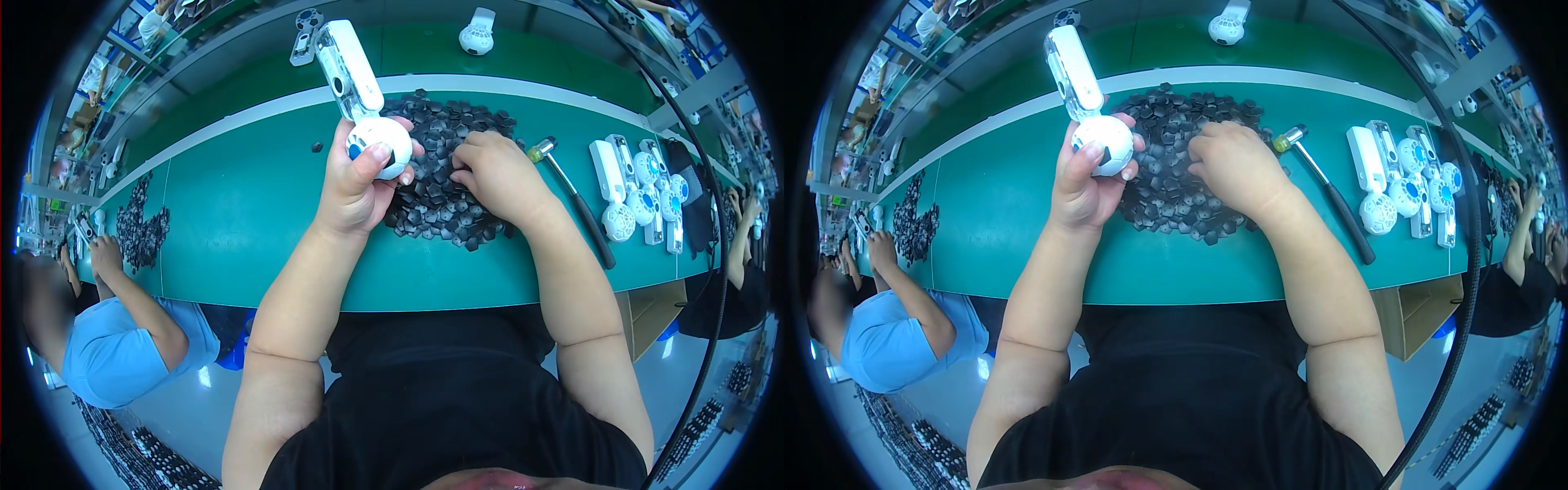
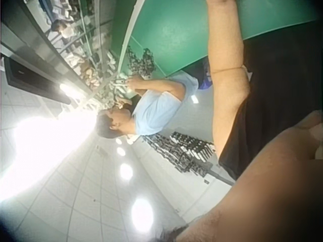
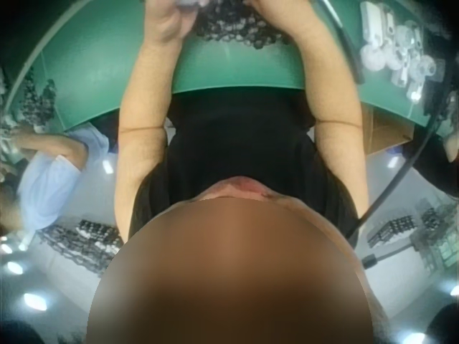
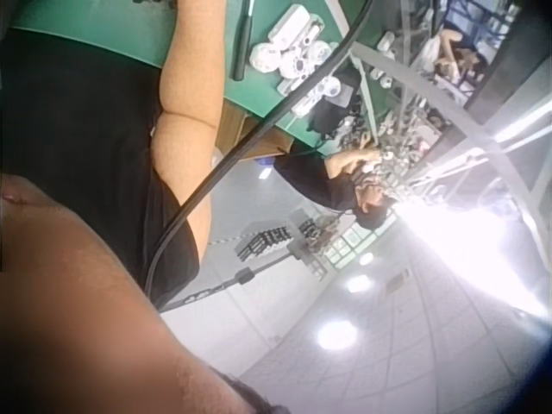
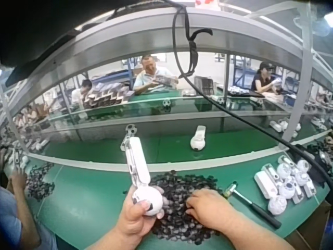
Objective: Assemble small plastic components into electronic housings on a production line.
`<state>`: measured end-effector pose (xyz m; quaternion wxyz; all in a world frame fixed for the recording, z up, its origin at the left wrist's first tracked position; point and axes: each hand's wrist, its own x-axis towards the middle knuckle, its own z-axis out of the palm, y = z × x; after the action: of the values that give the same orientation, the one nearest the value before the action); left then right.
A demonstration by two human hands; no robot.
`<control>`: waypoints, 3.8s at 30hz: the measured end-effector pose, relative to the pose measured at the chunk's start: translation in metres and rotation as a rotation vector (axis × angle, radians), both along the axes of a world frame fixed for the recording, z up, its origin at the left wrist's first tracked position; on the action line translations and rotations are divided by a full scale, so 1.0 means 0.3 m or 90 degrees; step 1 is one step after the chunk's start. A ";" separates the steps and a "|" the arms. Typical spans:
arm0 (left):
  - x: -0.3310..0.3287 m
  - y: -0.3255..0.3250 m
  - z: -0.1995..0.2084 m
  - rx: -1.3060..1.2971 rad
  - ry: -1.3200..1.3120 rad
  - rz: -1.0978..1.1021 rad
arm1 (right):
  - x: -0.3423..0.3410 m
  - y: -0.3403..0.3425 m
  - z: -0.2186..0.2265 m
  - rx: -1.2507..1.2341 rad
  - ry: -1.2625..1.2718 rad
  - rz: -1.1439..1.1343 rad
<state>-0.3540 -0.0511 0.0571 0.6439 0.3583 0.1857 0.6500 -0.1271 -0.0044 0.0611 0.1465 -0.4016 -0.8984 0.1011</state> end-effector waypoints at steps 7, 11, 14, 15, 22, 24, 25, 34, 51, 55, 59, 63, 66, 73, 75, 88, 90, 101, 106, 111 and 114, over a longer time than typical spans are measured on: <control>0.023 -0.003 0.020 -0.035 0.050 -0.002 | -0.009 -0.021 0.080 -0.417 0.409 -0.108; 0.038 -0.003 0.006 -0.018 0.097 0.001 | 0.004 -0.041 0.077 -0.426 0.624 -0.033; 0.047 -0.006 -0.006 0.010 0.159 0.023 | 0.004 -0.037 0.067 0.009 0.514 0.065; 0.050 -0.008 -0.008 0.025 0.185 0.040 | 0.004 -0.037 0.067 0.221 0.442 0.111; 0.075 -0.017 -0.009 0.056 0.209 0.069 | 0.015 -0.036 0.097 0.420 0.464 0.213; 0.079 -0.022 -0.004 0.053 0.219 0.064 | 0.013 -0.038 0.098 0.446 0.463 0.218; 0.077 -0.021 -0.004 0.053 0.220 0.064 | 0.006 -0.041 0.097 0.411 0.458 0.196; 0.088 -0.032 0.013 0.040 0.274 0.024 | -0.024 -0.084 0.069 -0.110 0.681 0.080; 0.116 -0.026 -0.001 0.077 0.364 0.057 | -0.038 -0.064 -0.008 -0.501 0.798 0.082; 0.113 -0.030 0.001 0.077 0.367 0.055 | -0.053 -0.071 0.004 -0.535 0.844 0.080; 0.106 -0.036 0.007 0.098 0.423 0.050 | -0.034 -0.067 0.047 -0.547 0.769 0.173; 0.094 -0.042 0.026 0.150 0.521 0.057 | 0.013 -0.051 0.038 -0.580 0.659 0.207; 0.090 -0.039 0.038 0.195 0.571 0.073 | 0.028 -0.054 0.052 -0.559 0.623 0.190; 0.130 0.017 0.025 0.082 0.324 0.099 | 0.001 0.014 0.012 -0.358 0.593 0.127; 0.093 0.025 0.010 0.061 0.256 0.132 | 0.037 0.035 -0.003 -0.072 0.217 0.092; 0.104 0.023 0.006 0.012 0.334 0.129 | 0.027 -0.002 0.010 0.020 0.239 0.130; 0.103 0.022 0.011 0.002 0.345 0.125 | 0.036 0.012 0.016 0.063 0.259 0.120; 0.130 0.020 0.005 -0.002 0.415 0.147 | 0.044 -0.073 0.076 -0.374 0.717 -0.050; 0.129 0.022 -0.009 0.036 0.593 0.173 | 0.065 -0.043 0.082 0.134 0.551 0.124; 0.147 0.002 0.025 0.034 0.632 0.183 | 0.070 -0.027 0.084 0.438 0.490 0.223; 0.151 0.001 0.024 0.057 0.666 0.197 | 0.081 -0.022 0.085 0.475 0.461 0.225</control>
<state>-0.3087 -0.0508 0.0645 0.3467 0.6291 0.5041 0.4795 -0.1028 -0.0111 0.0867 0.5593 -0.1047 -0.8194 -0.0696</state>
